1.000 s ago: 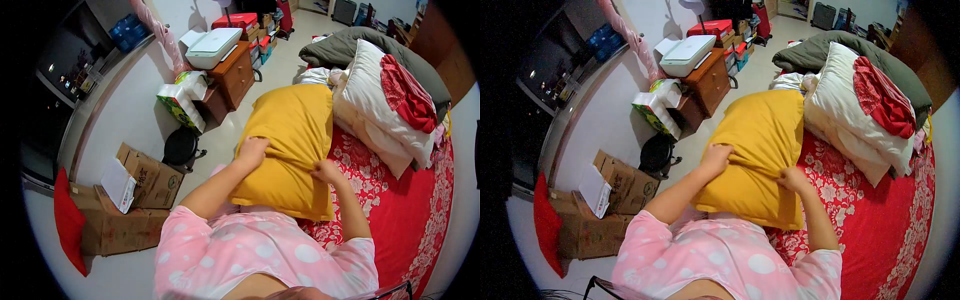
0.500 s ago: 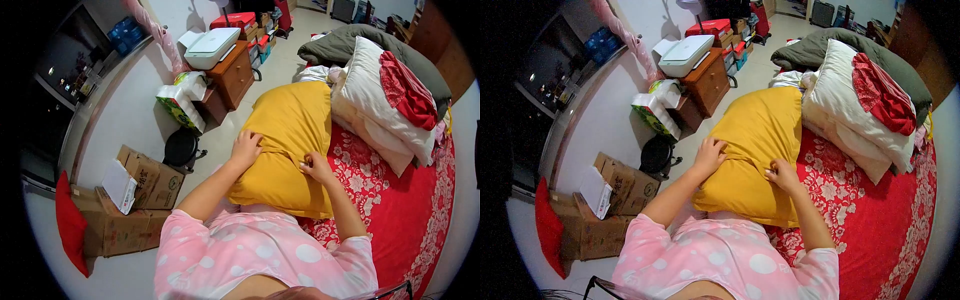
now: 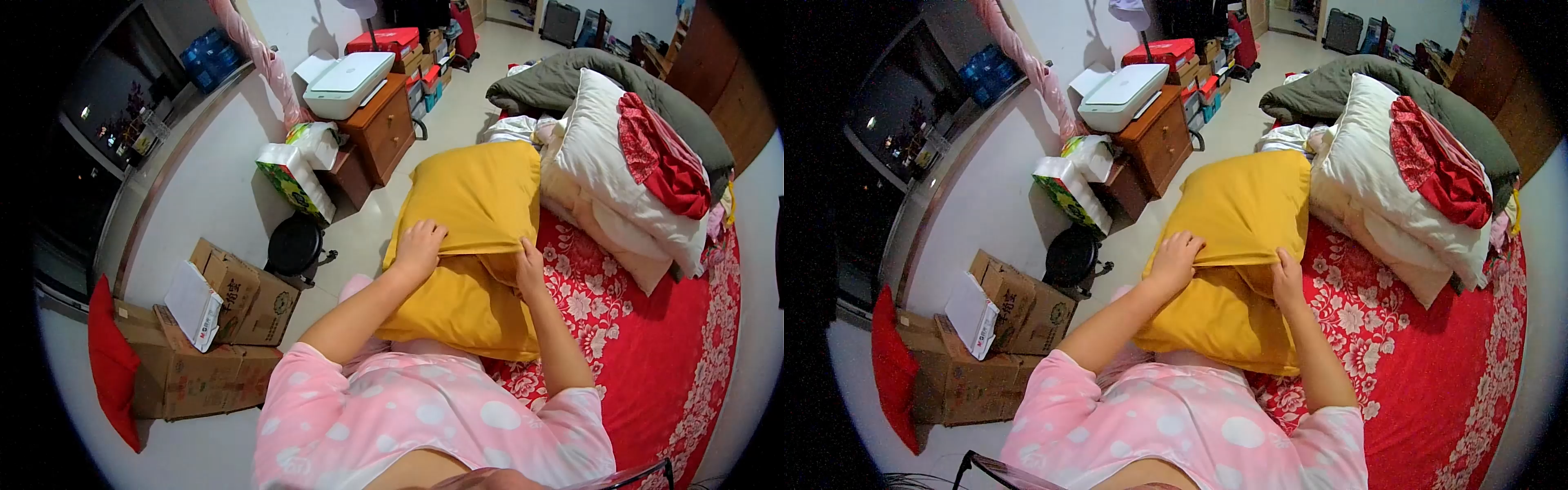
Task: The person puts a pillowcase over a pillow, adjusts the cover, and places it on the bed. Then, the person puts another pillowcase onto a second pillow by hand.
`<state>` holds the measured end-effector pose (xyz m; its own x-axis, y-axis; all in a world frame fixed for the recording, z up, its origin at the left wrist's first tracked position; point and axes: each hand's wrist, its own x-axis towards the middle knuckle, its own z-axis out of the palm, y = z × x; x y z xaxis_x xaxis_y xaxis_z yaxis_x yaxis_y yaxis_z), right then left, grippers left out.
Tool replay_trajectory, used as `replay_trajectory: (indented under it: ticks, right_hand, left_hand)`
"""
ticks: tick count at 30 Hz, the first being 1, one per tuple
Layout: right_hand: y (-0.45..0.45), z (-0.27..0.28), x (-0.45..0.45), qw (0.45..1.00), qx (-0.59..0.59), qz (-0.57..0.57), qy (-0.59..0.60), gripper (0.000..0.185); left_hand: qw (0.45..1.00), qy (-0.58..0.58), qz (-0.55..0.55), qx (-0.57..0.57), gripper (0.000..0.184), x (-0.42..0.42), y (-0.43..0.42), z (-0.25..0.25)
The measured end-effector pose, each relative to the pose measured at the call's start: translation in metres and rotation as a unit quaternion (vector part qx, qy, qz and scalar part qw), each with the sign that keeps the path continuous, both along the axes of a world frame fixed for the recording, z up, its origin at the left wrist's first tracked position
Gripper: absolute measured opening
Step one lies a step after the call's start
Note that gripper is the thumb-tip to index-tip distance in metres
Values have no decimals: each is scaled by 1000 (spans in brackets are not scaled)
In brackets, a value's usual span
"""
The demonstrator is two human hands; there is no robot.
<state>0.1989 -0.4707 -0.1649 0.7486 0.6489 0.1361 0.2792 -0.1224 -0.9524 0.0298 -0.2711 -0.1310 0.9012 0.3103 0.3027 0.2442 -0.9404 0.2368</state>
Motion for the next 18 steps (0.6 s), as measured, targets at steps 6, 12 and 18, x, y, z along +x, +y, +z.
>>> replay_trajectory:
  ticks: [6, 12, 18]
  right_hand:
    - [-65, -21, 6, 950, -263, 139, -91, 20]
    - [-65, -43, 13, 892, -373, 221, -125, 22]
    - [-43, -60, 9, 885, -362, 248, -157, 22]
  left_hand:
    - [983, 76, -131, -101, 23, -25, -20, 3]
    - [967, 73, 14, -245, 41, -22, 17, 23]
    - [712, 14, 228, -664, 72, -11, 68, -73]
